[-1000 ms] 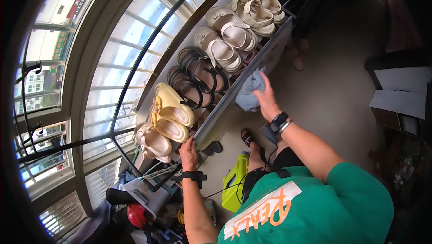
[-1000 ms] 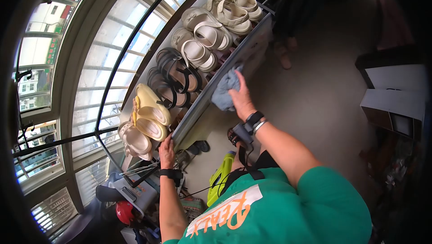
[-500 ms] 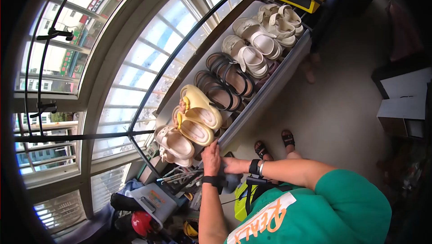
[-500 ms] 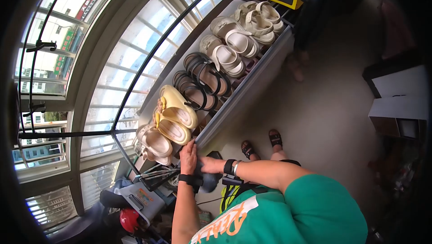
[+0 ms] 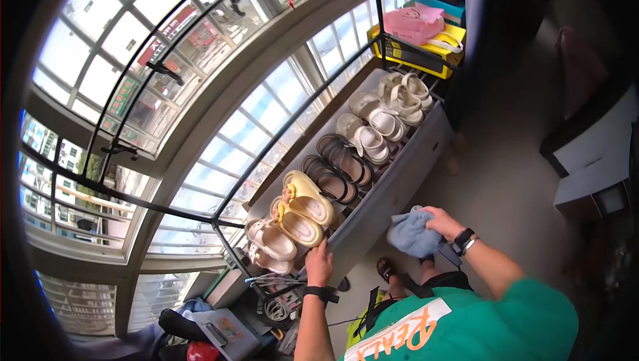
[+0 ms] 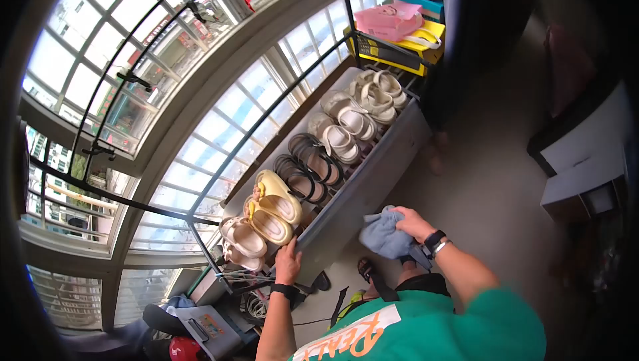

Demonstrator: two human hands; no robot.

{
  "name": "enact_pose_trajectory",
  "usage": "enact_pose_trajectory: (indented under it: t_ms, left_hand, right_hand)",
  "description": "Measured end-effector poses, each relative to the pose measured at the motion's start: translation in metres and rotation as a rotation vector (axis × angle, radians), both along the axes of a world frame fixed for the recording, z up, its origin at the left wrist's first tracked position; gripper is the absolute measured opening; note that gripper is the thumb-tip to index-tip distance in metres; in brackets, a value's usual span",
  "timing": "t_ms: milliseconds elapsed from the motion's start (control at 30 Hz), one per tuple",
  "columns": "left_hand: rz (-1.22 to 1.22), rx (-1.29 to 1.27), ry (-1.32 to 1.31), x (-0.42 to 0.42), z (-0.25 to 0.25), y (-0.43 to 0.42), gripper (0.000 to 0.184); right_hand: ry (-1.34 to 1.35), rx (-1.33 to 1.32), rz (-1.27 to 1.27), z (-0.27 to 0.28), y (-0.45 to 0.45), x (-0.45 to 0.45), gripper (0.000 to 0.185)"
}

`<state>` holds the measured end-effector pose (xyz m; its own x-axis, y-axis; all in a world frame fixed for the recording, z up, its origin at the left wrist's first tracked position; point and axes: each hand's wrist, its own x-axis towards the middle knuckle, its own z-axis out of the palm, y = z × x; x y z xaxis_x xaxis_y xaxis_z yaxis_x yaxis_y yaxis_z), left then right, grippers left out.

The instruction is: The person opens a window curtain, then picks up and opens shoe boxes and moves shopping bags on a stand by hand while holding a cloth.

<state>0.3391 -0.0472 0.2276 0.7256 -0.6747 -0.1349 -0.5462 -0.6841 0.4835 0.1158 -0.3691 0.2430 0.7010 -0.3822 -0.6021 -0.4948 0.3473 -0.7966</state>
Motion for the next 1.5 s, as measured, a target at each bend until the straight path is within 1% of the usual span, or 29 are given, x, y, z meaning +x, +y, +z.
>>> enact_pose_trajectory:
  t_ms: [67,100,133,167,200,233,300,367,400,433,500,533,600,633,667,700,767,800,833,900,933,967,1000,1033,1167,1267,1333,1433,1500]
  left_hand:
    - [-0.035,-0.032,-0.109,-0.011,0.014,0.001,0.059]
    - [-0.037,-0.122,-0.209,-0.02,0.019,0.0,0.061]
    - [-0.022,-0.217,-0.14,-0.029,0.029,-0.001,0.065]
    - [-0.033,-0.313,-0.059,-0.038,0.038,-0.003,0.069]
    - [-0.017,-0.357,0.123,-0.05,0.056,-0.008,0.073]
    - [-0.079,-0.379,0.246,-0.058,0.067,-0.013,0.084]
    - [0.057,-0.465,0.721,-0.084,0.09,-0.027,0.098]
    - [0.005,-0.762,0.966,-0.101,0.086,-0.041,0.107]
    - [0.065,-0.862,0.941,-0.108,0.091,-0.046,0.112]
    - [0.127,-0.933,0.984,-0.111,0.098,-0.045,0.111]
    - [0.247,-1.076,1.069,-0.113,0.117,-0.046,0.109]
    - [0.289,-1.073,0.974,-0.113,0.122,-0.042,0.096]
    - [0.344,-1.028,0.889,-0.115,0.128,-0.031,0.088]
    - [0.374,-1.001,0.85,-0.117,0.131,-0.027,0.084]
    - [0.461,-0.986,0.793,-0.122,0.135,-0.025,0.074]
    - [0.513,-1.027,0.782,-0.126,0.133,-0.019,0.073]
    - [0.549,-1.071,0.793,-0.126,0.121,-0.01,0.069]
    - [0.548,-1.148,0.779,-0.126,0.128,-0.01,0.069]
    - [0.549,-1.214,0.778,-0.129,0.139,-0.009,0.069]
    - [0.489,-1.376,0.849,-0.13,0.146,-0.009,0.072]
    - [0.459,-1.383,0.835,-0.131,0.16,-0.014,0.075]
    - [0.378,-1.324,0.862,-0.129,0.175,-0.017,0.071]
    - [0.347,-1.29,0.864,-0.128,0.18,-0.018,0.07]
    - [0.349,-1.279,0.871,-0.127,0.179,-0.019,0.069]
    - [0.384,-1.235,0.918,-0.125,0.159,-0.018,0.066]
    - [0.356,-1.182,0.986,-0.118,0.148,-0.031,0.063]
    - [0.308,-1.129,1.042,-0.112,0.142,-0.05,0.062]
    - [0.224,-1.042,1.14,-0.106,0.138,-0.09,0.059]
    - [0.177,-0.994,1.194,-0.107,0.134,-0.118,0.058]
  right_hand:
    - [-0.056,-0.068,-0.005,0.008,-0.006,-0.004,0.058]
    - [-0.103,-0.112,-0.011,0.02,-0.008,-0.004,0.056]
    - [-0.21,-0.043,-0.055,0.034,-0.006,0.001,0.057]
    - [-0.314,0.032,-0.094,0.051,-0.001,0.006,0.058]
    - [-0.346,0.058,-0.08,0.068,0.004,0.013,0.059]
    - [-0.386,0.087,-0.042,0.08,0.01,0.02,0.059]
    - [-0.481,0.152,0.075,0.105,0.03,0.035,0.06]
    - [-0.536,0.212,0.245,0.124,0.051,0.048,0.062]
    - [-0.562,0.231,0.352,0.127,0.061,0.054,0.063]
    - [-0.544,0.236,0.435,0.137,0.068,0.057,0.064]
    - [-0.576,0.306,0.518,0.143,0.075,0.063,0.063]
    - [-0.585,0.259,0.575,0.148,0.076,0.064,0.062]
    - [-0.602,0.159,0.682,0.157,0.078,0.061,0.058]
    - [-0.598,0.209,0.677,0.155,0.079,0.059,0.057]
    - [-0.596,0.258,0.67,0.15,0.08,0.059,0.055]
    - [-0.596,0.305,0.655,0.145,0.081,0.059,0.054]
    - [-0.537,0.3,0.667,0.13,0.078,0.063,0.05]
    - [-0.511,0.29,0.637,0.127,0.073,0.061,0.049]
    - [-0.432,0.046,0.701,0.142,0.066,0.058,0.04]
    - [-0.55,-0.217,0.735,0.117,0.059,0.055,0.035]
    - [-0.532,-0.292,0.718,0.111,0.056,0.049,0.035]
    - [-0.512,-0.366,0.713,0.107,0.053,0.044,0.035]
    - [-0.493,-0.439,0.716,0.105,0.05,0.038,0.035]
    - [-0.467,-0.444,0.68,0.104,0.047,0.031,0.035]
    - [-0.388,-0.505,0.55,0.102,0.028,0.001,0.036]
    - [-0.316,-0.536,0.454,0.107,0.013,-0.022,0.036]
    - [-0.273,-0.544,0.377,0.11,0.005,-0.038,0.036]
    - [-0.299,-0.544,0.222,0.101,-0.008,-0.07,0.037]
    - [-0.227,-0.552,0.112,0.093,-0.019,-0.099,0.036]
